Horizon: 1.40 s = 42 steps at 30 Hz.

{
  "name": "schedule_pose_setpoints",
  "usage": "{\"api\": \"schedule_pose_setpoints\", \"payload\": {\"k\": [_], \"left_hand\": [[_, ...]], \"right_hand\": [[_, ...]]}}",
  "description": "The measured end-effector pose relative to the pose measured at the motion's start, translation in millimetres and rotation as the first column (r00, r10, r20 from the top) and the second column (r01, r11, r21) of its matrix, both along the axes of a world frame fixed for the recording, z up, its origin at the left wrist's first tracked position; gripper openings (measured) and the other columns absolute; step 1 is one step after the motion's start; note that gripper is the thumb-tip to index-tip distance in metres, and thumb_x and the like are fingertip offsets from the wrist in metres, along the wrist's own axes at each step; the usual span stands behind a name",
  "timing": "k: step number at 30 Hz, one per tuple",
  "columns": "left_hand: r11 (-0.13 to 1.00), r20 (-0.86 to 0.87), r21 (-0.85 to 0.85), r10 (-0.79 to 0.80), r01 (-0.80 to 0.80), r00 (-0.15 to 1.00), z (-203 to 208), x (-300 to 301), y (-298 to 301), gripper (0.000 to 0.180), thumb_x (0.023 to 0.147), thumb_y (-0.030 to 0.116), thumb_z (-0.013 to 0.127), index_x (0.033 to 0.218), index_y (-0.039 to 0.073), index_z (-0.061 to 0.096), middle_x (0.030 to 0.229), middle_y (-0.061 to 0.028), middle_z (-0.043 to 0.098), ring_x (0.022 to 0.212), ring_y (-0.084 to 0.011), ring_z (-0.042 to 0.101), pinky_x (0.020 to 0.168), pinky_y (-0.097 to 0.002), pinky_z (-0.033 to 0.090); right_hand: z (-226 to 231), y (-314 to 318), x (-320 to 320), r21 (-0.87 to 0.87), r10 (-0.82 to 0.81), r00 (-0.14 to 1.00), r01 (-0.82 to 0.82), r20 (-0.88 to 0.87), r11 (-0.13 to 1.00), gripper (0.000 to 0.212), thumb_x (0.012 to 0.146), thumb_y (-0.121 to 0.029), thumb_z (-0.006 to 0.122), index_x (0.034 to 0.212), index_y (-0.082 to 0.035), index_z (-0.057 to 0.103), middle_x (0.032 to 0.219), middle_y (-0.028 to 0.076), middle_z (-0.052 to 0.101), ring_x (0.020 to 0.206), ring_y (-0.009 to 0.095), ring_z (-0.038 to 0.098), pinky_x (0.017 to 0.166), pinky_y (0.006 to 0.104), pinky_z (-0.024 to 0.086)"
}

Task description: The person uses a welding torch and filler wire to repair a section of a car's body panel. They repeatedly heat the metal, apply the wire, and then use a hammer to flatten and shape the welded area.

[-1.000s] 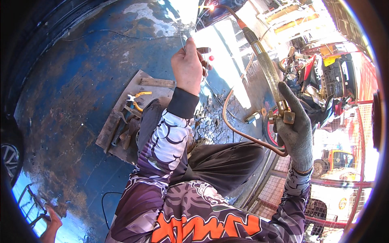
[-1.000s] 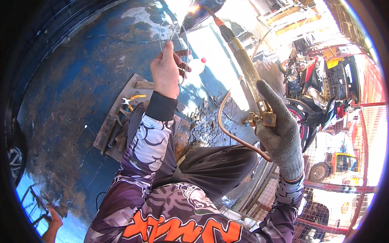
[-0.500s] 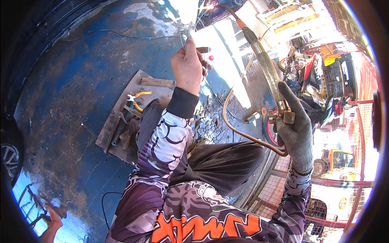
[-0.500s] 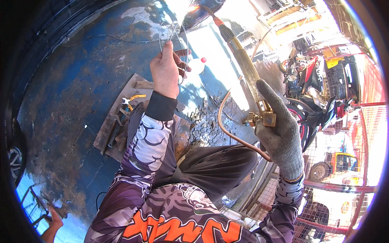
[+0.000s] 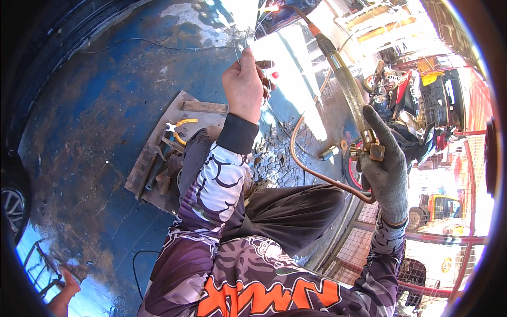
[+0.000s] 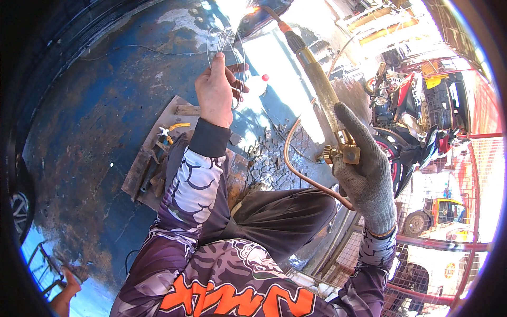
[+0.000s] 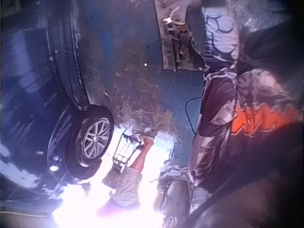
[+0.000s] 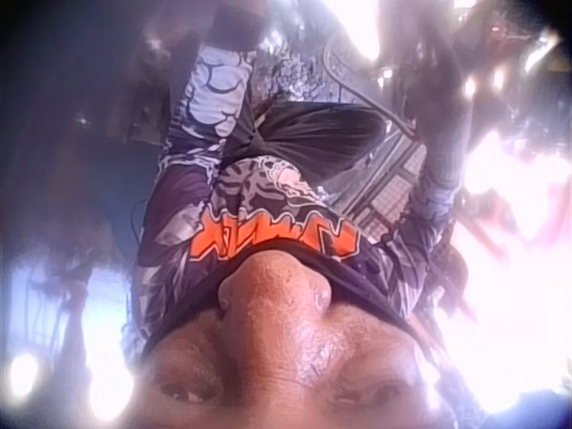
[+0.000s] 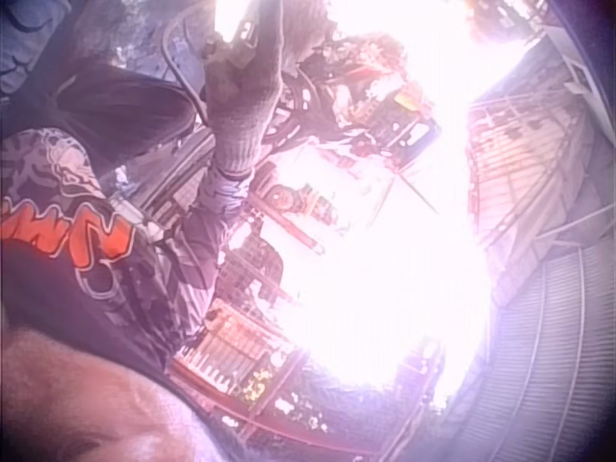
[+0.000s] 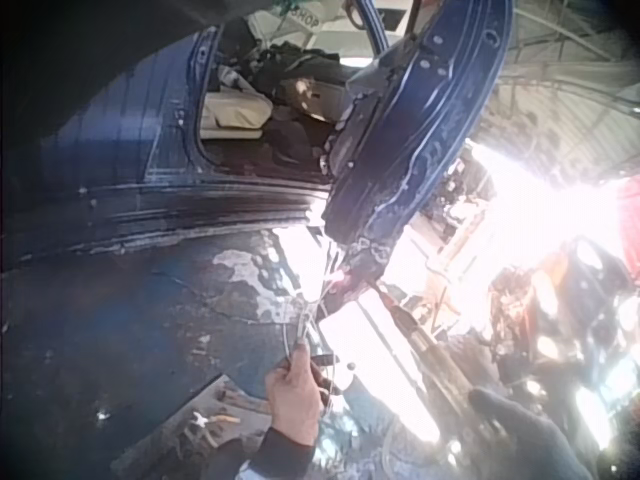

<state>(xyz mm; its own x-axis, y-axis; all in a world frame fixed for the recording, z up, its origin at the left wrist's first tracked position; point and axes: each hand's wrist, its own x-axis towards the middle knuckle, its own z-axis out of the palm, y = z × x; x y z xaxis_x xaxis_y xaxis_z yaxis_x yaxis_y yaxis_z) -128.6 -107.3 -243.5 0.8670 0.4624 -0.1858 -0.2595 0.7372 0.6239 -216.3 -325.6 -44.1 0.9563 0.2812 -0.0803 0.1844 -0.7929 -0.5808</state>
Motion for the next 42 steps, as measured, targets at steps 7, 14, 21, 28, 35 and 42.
{"api": "schedule_pose_setpoints", "payload": {"k": [7,14,21,28,35,42], "left_hand": [[0.996,-0.013,-0.089,-0.019,0.018,1.000,-0.8,-0.5,3.2,0.049,0.109,0.036,0.051,0.069,0.010,0.043,0.094,-0.0209,0.077,0.049,-0.0224,0.067,0.036,-0.0315,0.043],[1.000,-0.003,-0.028,-0.002,0.002,1.000,0.6,-2.0,2.4,0.046,0.109,0.035,0.051,0.071,0.010,0.045,0.094,-0.0202,0.077,0.049,-0.0220,0.066,0.036,-0.0318,0.042],[0.999,-0.001,-0.033,-0.008,0.008,1.000,1.6,-2.0,2.3,0.046,0.110,0.034,0.049,0.071,0.011,0.044,0.093,-0.0196,0.077,0.048,-0.0217,0.066,0.036,-0.0316,0.042],[1.000,-0.002,-0.017,-0.013,0.013,1.000,1.3,-1.8,2.0,0.046,0.110,0.035,0.049,0.070,0.011,0.043,0.093,-0.0195,0.077,0.048,-0.0214,0.066,0.036,-0.0311,0.042],[1.000,0.001,-0.012,-0.013,0.013,1.000,1.4,-1.2,1.8,0.047,0.110,0.035,0.048,0.070,0.011,0.043,0.094,-0.0196,0.077,0.048,-0.0211,0.066,0.036,-0.0308,0.042],[1.000,0.002,-0.011,-0.016,0.016,1.000,1.0,-1.1,2.4,0.047,0.110,0.035,0.048,0.070,0.010,0.042,0.095,-0.0199,0.077,0.048,-0.0211,0.066,0.035,-0.0308,0.042]], "right_hand": [[11.2,6.3,-3.4,-0.025,-0.127,0.985,0.125,-0.118,0.992,0.076,0.086,0.009,0.056,0.159,-0.010,0.046,0.129,0.009,0.068,0.068,0.003,0.055,0.057,0.0228,0.048],[3.1,2.1,-0.5,-0.011,-0.029,0.999,0.029,-0.033,1.000,0.075,0.088,0.009,0.054,0.160,-0.010,0.045,0.118,0.008,0.064,0.075,0.006,0.051,0.063,0.0240,0.044],[0.9,-1.3,1.6,-0.012,0.003,1.000,-0.003,0.008,1.000,0.074,0.089,0.009,0.051,0.161,-0.010,0.043,0.107,0.006,0.059,0.082,0.009,0.048,0.069,0.0252,0.040],[4.5,0.4,3.3,0.002,-0.012,1.000,0.013,-0.026,1.000,0.079,0.080,0.011,0.051,0.157,-0.001,0.045,0.156,0.017,0.053,0.143,0.023,0.050,0.117,0.0365,0.040],[4.0,1.1,1.2,-0.018,-0.010,1.000,0.010,-0.015,1.000,0.077,0.082,0.010,0.051,0.158,-0.003,0.045,0.144,0.015,0.054,0.129,0.019,0.049,0.106,0.0339,0.040],[1.4,1.3,-0.5,-0.022,0.002,1.000,-0.002,0.010,1.000,0.072,0.091,0.008,0.051,0.160,-0.010,0.043,0.102,0.005,0.058,0.080,0.008,0.047,0.067,0.0248,0.039]]}}
